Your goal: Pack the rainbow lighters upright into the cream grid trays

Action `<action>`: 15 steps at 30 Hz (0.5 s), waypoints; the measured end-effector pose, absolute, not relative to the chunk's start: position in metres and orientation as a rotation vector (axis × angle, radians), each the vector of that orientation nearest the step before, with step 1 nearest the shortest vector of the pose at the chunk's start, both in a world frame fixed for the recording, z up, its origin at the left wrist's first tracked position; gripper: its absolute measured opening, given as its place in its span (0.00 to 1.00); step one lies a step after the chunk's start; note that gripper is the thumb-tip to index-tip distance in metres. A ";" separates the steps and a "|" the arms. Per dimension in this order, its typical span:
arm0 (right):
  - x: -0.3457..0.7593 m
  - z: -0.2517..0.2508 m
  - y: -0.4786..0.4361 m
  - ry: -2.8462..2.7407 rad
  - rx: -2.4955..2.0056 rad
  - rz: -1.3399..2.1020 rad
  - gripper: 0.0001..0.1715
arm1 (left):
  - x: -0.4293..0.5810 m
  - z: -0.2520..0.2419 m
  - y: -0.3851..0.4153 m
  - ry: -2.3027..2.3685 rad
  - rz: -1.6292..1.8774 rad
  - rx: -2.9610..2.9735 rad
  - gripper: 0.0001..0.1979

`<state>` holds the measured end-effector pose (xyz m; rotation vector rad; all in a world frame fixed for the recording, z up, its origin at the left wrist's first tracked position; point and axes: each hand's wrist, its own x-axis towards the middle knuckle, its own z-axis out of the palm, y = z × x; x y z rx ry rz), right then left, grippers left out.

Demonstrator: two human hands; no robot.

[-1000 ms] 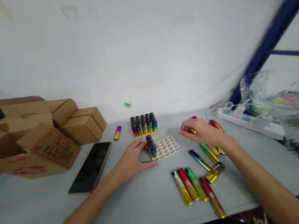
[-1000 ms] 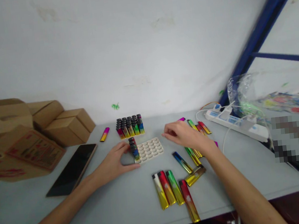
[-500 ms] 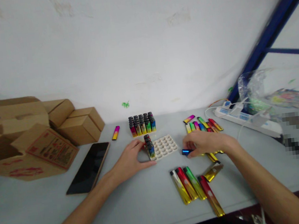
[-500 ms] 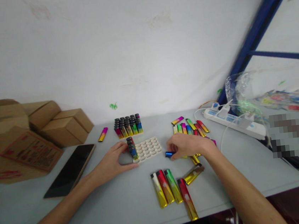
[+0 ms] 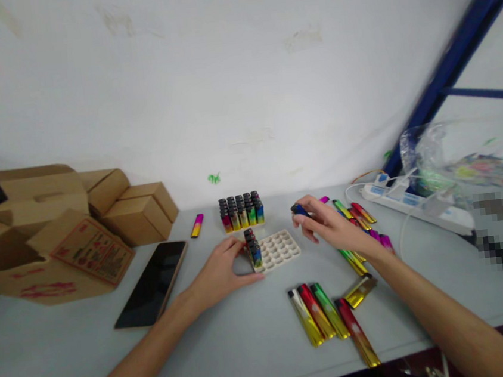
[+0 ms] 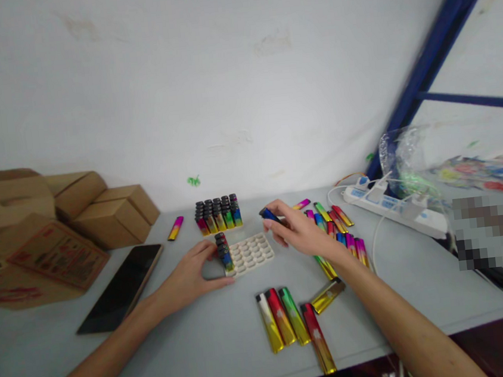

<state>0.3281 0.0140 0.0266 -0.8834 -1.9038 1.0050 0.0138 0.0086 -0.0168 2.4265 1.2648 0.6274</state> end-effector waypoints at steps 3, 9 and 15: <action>0.327 0.029 0.013 -1.856 -0.985 0.804 0.20 | 0.014 -0.015 0.008 1.270 0.614 2.419 0.28; 0.321 0.030 0.014 -1.765 -1.196 0.461 0.35 | 0.013 -0.015 0.008 1.271 0.642 2.412 0.29; 0.317 0.025 0.015 -1.776 -1.270 0.443 0.27 | 0.013 -0.016 0.009 1.281 0.619 2.404 0.31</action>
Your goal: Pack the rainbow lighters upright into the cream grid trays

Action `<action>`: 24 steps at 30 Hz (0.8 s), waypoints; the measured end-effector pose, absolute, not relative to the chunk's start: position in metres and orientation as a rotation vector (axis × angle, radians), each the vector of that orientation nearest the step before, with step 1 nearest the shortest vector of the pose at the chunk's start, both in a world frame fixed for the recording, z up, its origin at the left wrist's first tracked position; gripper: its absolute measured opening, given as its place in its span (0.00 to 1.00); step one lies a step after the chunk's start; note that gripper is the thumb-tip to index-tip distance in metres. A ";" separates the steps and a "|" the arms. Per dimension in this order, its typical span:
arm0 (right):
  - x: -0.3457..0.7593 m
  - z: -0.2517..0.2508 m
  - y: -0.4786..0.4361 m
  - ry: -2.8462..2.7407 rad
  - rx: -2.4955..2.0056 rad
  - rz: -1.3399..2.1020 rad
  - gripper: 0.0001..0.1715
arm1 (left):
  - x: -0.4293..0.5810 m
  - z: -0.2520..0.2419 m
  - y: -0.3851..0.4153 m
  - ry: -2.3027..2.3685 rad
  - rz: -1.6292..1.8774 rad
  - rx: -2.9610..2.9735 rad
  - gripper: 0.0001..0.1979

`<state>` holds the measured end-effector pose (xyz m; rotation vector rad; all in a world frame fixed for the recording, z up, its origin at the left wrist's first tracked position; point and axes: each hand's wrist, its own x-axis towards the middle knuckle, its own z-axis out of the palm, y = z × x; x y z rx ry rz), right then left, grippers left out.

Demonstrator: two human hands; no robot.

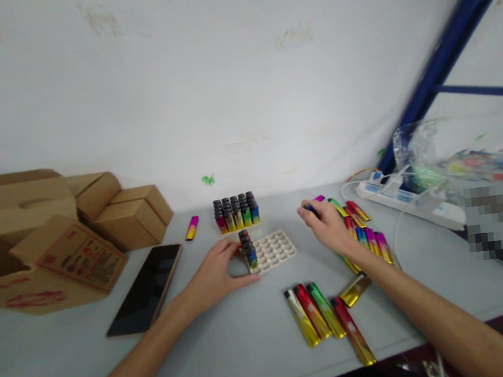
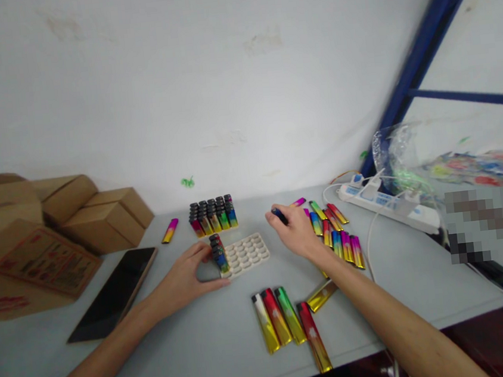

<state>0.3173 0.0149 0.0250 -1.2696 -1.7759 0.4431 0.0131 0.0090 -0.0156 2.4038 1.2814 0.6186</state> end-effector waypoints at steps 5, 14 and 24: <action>0.315 0.024 0.016 -1.800 -1.259 0.410 0.25 | 0.013 -0.015 0.009 1.267 0.641 2.414 0.29; 0.310 0.016 0.014 -1.820 -1.021 0.743 0.21 | 0.013 -0.016 0.009 1.255 0.643 2.424 0.29; 0.286 0.017 -0.004 -1.900 -0.801 0.923 0.17 | 0.014 -0.015 0.008 1.237 0.648 2.414 0.29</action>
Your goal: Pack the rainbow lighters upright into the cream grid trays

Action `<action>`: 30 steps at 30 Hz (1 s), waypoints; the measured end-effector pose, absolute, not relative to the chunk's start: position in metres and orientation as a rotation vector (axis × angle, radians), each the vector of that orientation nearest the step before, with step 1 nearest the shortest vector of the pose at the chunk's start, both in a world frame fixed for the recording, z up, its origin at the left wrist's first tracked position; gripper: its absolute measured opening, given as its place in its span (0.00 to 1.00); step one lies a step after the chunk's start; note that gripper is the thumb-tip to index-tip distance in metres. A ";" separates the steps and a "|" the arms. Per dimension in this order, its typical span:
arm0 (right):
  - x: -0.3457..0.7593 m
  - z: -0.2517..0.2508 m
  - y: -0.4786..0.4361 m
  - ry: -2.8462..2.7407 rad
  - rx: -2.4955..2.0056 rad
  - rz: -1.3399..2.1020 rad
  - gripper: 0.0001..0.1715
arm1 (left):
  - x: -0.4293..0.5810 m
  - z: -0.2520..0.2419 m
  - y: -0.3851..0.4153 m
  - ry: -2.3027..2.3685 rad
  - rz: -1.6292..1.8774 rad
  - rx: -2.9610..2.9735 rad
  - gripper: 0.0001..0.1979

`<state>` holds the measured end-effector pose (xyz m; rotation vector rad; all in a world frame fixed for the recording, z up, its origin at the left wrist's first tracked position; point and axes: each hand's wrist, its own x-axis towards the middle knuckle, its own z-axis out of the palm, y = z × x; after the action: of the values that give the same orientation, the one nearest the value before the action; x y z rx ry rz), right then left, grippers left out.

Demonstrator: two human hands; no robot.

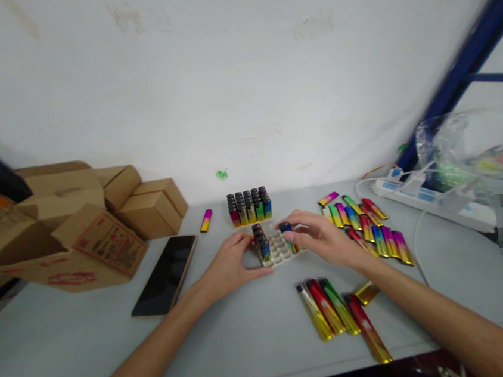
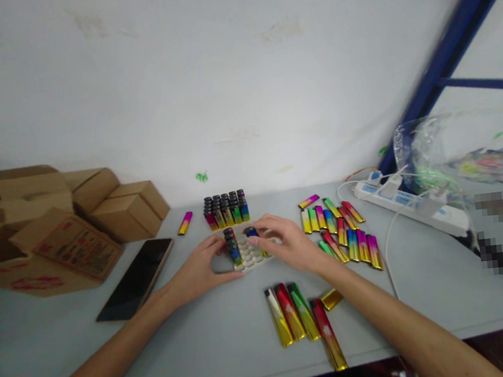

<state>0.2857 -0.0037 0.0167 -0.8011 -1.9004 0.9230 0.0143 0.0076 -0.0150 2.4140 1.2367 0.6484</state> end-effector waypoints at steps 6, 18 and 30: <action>0.269 0.006 -0.011 -1.858 -0.798 0.967 0.18 | 0.016 -0.016 0.008 1.258 0.631 2.414 0.28; 0.262 -0.006 -0.013 -2.164 -0.723 0.498 0.13 | 0.017 -0.015 0.007 1.229 0.667 2.423 0.25; 0.256 -0.010 -0.016 -2.229 -0.843 0.527 0.18 | 0.016 -0.017 0.009 1.243 0.657 2.442 0.22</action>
<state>0.2557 -0.0156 -0.0096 -0.8426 -2.2295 0.5267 0.0157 0.0085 -0.0165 2.4418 1.2435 0.6566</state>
